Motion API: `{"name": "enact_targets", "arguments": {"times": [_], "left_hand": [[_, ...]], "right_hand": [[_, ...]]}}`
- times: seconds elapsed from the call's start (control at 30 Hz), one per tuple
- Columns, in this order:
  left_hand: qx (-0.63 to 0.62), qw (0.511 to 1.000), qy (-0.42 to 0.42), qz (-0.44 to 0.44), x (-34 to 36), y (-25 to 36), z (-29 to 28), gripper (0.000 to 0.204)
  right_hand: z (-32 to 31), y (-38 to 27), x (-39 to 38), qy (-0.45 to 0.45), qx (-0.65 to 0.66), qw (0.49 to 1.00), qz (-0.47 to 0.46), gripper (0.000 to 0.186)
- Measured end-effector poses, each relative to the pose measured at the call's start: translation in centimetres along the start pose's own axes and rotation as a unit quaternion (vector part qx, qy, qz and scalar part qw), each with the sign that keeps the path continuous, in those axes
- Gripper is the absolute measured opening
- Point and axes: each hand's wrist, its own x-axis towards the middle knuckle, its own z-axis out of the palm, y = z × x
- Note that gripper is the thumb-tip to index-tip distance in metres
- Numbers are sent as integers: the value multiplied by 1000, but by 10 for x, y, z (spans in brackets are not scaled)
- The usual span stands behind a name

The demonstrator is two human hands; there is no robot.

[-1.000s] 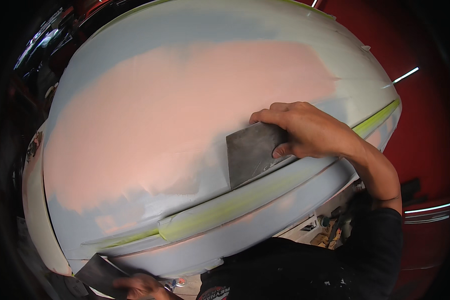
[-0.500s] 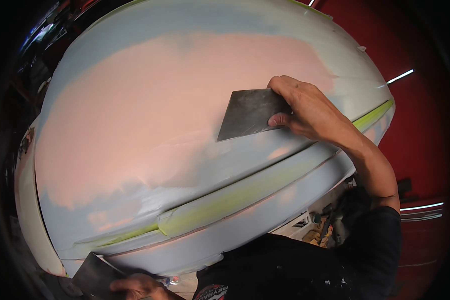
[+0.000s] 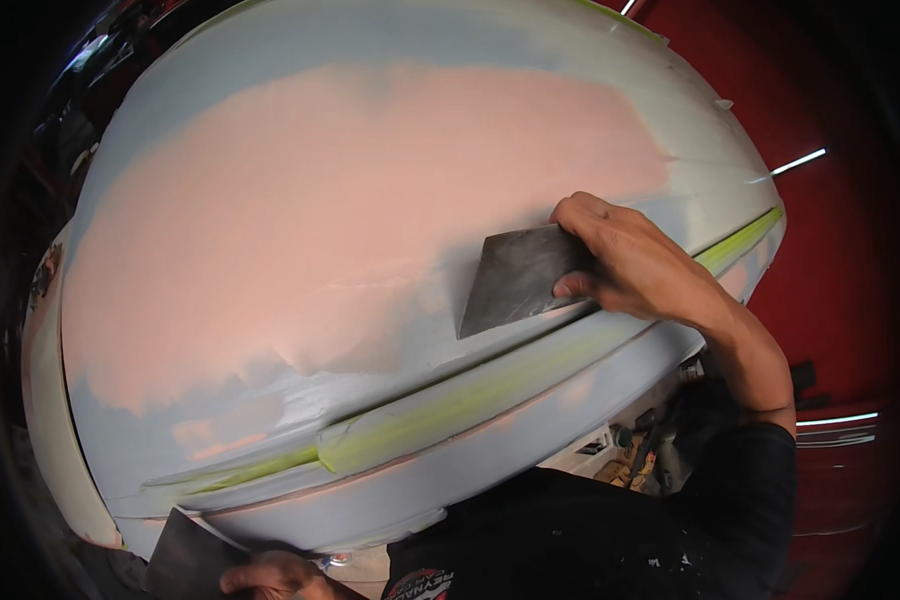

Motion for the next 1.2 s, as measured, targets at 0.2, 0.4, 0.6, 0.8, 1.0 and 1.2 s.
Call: {"name": "enact_targets", "arguments": {"times": [0.2,0.4,0.6,0.8,1.0,1.2], "left_hand": [[2,1000,2,8,12,10,16,28],[0,1000,-3,29,14,25,47,27],[31,999,-25,20,0,13,13,27],[42,998,-39,8,7,27,24,28],[34,999,-26,13,22,47,53,28],[54,998,-22,-24,12,36,38,28]], "right_hand": [[0,1,2,68,-5,998,16,37],[-7,7,-5,18,-2,999,-48,45],[6,6,-2,-13,7,1000,-17,41],[11,2,-5,64,-23,997,-40,37],[-19,3,8,108,58,991,-44,41],[4,-13,26,-30,65,995,-69,42]]}}
